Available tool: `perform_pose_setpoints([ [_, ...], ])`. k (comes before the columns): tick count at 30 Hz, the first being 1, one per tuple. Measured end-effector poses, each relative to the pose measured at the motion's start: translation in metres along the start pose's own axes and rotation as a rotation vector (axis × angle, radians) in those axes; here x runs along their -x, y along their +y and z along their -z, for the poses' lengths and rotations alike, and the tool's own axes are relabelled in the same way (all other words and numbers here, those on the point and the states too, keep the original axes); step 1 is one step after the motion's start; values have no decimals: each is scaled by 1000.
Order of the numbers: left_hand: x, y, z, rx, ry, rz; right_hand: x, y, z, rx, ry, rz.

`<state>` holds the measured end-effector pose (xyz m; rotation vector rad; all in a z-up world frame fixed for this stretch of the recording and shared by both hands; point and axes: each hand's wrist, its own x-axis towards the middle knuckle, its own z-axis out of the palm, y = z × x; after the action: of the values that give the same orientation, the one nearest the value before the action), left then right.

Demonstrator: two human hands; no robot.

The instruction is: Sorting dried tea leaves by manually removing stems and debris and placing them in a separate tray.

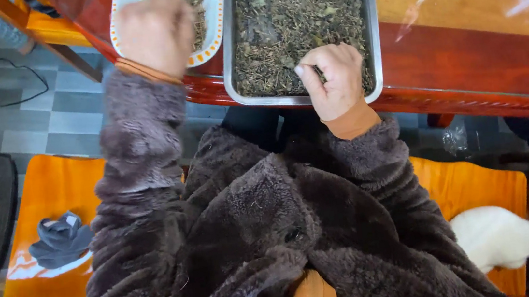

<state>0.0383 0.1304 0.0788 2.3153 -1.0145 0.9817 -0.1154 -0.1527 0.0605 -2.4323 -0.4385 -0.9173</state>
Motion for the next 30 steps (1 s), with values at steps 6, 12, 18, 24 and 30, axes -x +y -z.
perform_pose_setpoints([
  [6,12,-43,-22,-534,-356,183,5,3,-7,28,-37,-50],
  [12,-27,33,-33,-135,-323,7,7,3,-9,21,-29,-47],
  [18,-69,92,-41,-210,-929,13,11,0,-2,59,-22,-45],
  [24,-67,127,-83,-54,-1051,-9,18,7,1,78,-40,-81],
  [30,-70,131,-78,45,-1029,8,20,9,0,78,-25,-80],
])
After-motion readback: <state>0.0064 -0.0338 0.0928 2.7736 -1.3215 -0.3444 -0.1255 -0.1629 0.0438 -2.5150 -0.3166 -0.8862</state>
